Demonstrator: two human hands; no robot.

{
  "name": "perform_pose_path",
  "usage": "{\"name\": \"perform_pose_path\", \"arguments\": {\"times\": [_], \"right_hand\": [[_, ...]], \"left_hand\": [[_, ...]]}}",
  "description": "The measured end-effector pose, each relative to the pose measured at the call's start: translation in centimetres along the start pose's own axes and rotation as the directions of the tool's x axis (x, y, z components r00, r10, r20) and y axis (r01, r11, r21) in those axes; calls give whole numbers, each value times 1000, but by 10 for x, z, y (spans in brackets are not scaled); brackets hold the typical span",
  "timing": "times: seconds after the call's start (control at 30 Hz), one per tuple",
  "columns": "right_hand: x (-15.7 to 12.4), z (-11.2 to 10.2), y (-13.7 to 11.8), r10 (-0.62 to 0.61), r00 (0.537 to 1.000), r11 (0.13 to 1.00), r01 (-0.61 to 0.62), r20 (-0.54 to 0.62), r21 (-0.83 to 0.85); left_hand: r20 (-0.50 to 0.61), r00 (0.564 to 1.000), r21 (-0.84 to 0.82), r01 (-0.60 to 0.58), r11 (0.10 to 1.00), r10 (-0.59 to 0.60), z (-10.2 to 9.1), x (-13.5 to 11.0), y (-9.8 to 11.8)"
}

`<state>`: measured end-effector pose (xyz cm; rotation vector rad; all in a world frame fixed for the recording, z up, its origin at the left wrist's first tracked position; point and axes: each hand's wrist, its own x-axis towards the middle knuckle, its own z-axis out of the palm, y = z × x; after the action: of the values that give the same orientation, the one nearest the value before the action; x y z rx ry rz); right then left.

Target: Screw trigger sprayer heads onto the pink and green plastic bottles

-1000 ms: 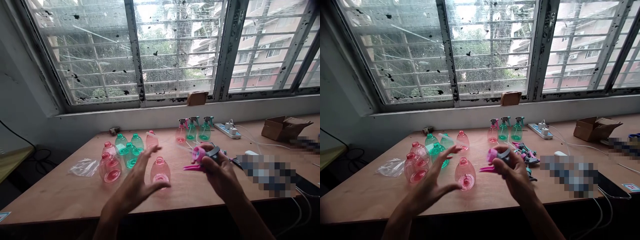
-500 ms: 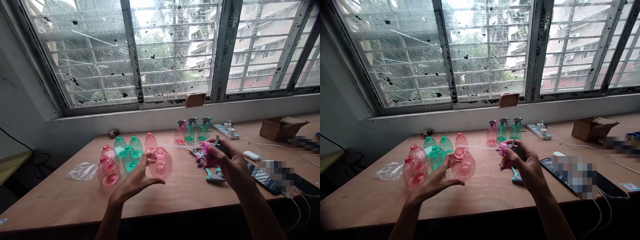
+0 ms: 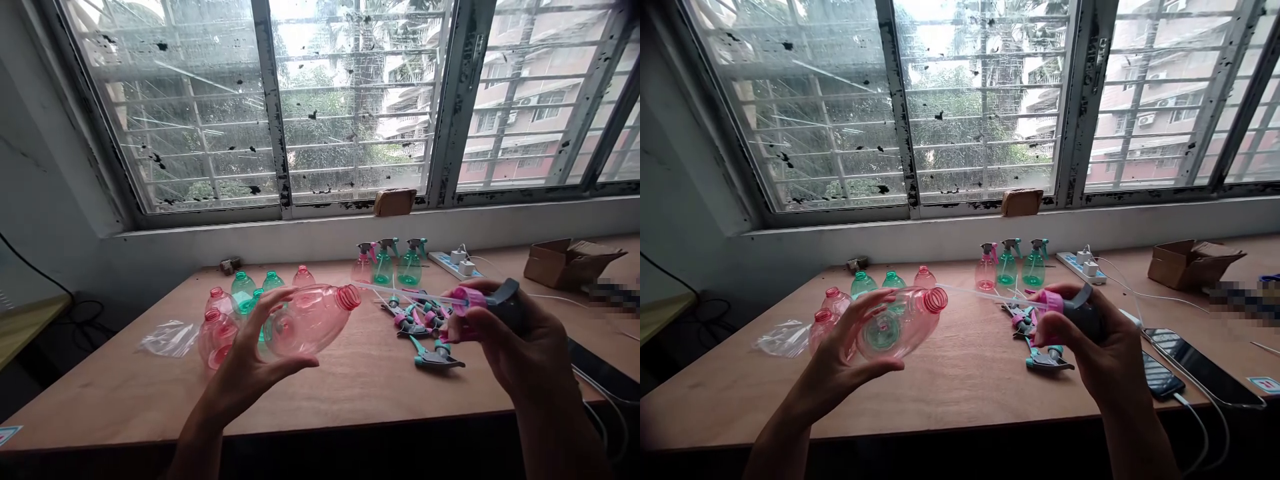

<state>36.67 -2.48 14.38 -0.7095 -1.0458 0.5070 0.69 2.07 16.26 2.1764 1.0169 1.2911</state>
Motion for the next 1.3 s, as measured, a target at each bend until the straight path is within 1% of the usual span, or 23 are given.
{"name": "perform_pose_path", "arguments": {"times": [0.07,0.1,0.17,0.27,0.37,0.43,0.5,0.57,0.67,0.73,0.83,0.97,1.03,1.1,1.17,1.23,1.3], "right_hand": [[2,-2,-1,-28,1000,997,29,-15,70],[2,-2,-2,-20,1000,996,21,-13,87],[0,-2,-4,39,999,998,-39,7,47],[-5,5,-3,169,984,983,-165,61,-76],[-11,14,2,269,954,962,-259,136,-85],[-15,20,7,291,937,957,-282,194,-74],[-18,26,10,290,926,957,-280,243,-74],[-21,31,12,254,928,966,-232,272,-111],[-24,39,15,151,941,977,-96,302,-190],[-25,43,18,91,949,978,-29,302,-205],[-26,45,23,36,956,979,24,290,-200],[-26,45,26,-7,953,976,73,303,-207],[-26,44,25,-28,946,970,104,324,-220],[-26,45,25,-51,932,958,147,358,-245],[-26,46,25,-66,919,945,182,388,-271],[-27,47,27,-63,916,937,191,397,-292],[-28,47,29,-46,920,937,175,389,-301]], "left_hand": [[-33,999,37,7,999,-6,-3,-1,-1],[-54,999,49,10,999,-7,-4,-1,-1],[-87,996,78,-10,997,17,-5,-2,-1],[-85,991,127,-96,987,108,-4,-3,3],[-85,973,162,-199,967,214,-3,-3,9],[-85,956,180,-263,948,282,-2,-2,12],[-76,943,186,-305,934,323,0,-2,14],[-63,940,156,-322,934,335,3,-3,13],[-39,949,98,-308,946,313,10,-5,12],[-38,953,84,-296,951,300,16,-6,11],[-39,952,84,-299,950,303,21,-5,13],[-17,951,113,-305,945,309,18,-5,14],[-14,970,139,-238,961,242,14,-6,11],[5,993,140,-118,983,118,11,-9,7],[23,1000,120,-16,993,13,9,-10,3],[33,999,80,12,997,-15,9,-10,3],[41,999,24,-14,1000,13,10,-9,6]]}}
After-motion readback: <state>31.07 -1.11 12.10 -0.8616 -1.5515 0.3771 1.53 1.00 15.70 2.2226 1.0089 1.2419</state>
